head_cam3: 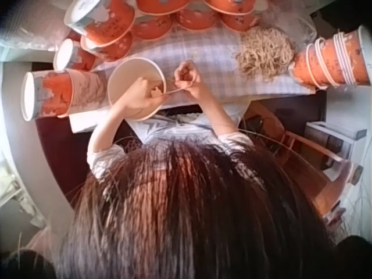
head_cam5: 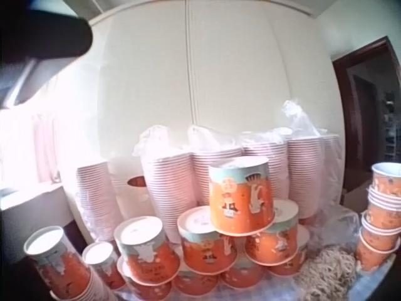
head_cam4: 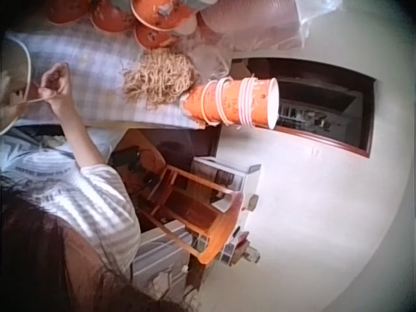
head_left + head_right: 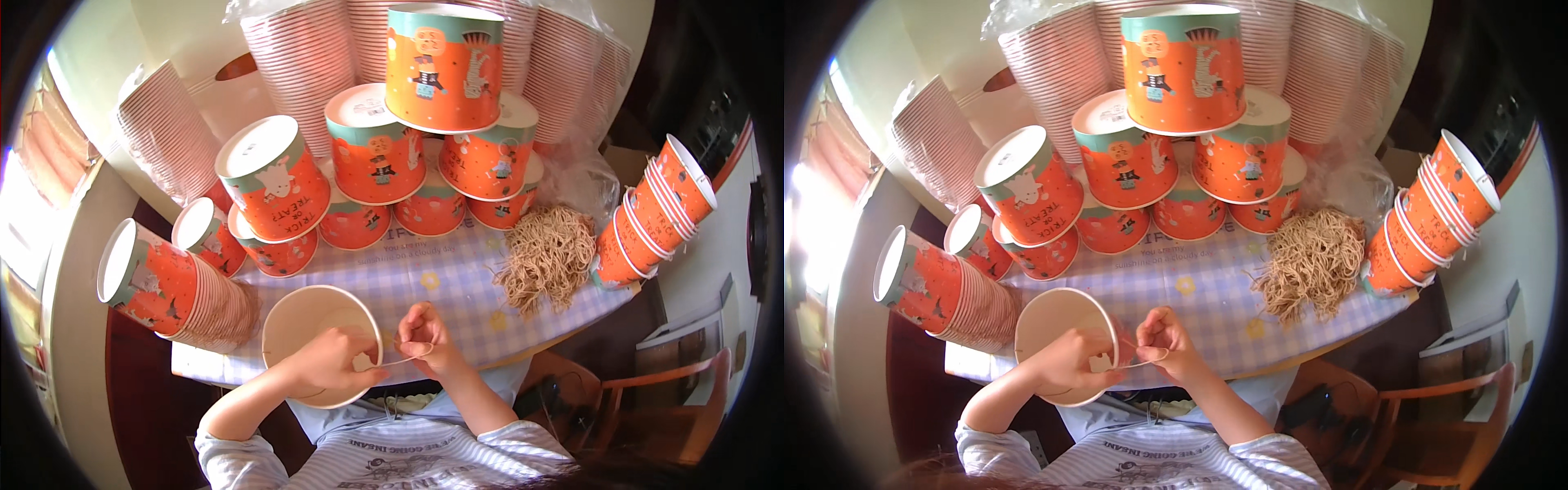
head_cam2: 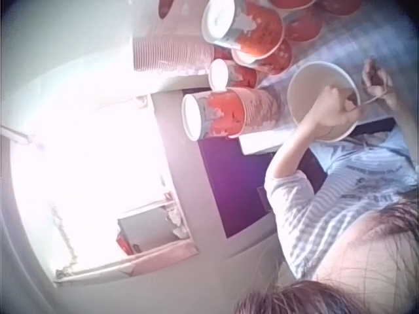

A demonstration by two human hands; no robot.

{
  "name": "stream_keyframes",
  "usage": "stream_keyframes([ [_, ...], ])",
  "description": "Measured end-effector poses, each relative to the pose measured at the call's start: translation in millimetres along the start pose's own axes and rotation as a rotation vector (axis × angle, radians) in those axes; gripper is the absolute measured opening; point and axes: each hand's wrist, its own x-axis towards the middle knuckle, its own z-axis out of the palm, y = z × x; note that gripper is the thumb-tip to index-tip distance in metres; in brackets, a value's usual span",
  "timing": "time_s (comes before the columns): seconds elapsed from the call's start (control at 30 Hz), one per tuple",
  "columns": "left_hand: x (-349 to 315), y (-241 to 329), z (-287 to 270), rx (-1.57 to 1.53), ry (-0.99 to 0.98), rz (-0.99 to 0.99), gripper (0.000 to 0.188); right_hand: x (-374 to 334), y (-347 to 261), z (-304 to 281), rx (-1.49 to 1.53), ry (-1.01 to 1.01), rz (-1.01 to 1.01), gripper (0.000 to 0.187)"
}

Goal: Assembling paper buckets by threading and tying cords through pre-made holes to create handles.

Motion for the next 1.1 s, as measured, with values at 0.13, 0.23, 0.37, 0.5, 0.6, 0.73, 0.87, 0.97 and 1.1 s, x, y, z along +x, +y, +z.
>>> stream_keyframes([
  [0.13,-6,-7,-2,-0.119,-0.013,0.063,0.027,0,-1,0,0.087,-0.078,0.18,0.032],
  [0.23,-9,-10,-3,-0.155,-0.006,0.109,0.025,-1,5,-1,0.1,-0.024,0.185,0.034],
  [0.37,-13,-10,-7,-0.138,-0.031,0.121,0.024,-1,5,8,0.038,-0.016,0.102,0.033],
  [0.5,-18,-7,-10,-0.148,-0.042,0.118,0.024,2,5,16,-0.097,0.01,0.044,0.03],
  [0.6,-18,-4,-12,-0.144,-0.045,0.123,0.024,3,7,15,-0.14,0.0,0.026,0.029],
  [0.73,-19,-6,-12,-0.169,-0.047,0.137,0.021,4,6,18,-0.13,-0.019,0.027,0.029],
  [0.87,-20,-11,-10,-0.173,-0.065,0.116,0.018,4,4,21,-0.096,-0.037,0.035,0.03],
  [0.97,-21,-11,-10,-0.186,-0.056,0.106,0.018,4,4,21,-0.095,-0.043,0.039,0.03],
  [1.1,-21,-10,-10,-0.206,-0.049,0.128,0.018,4,5,21,-0.108,-0.049,0.032,0.029],
])
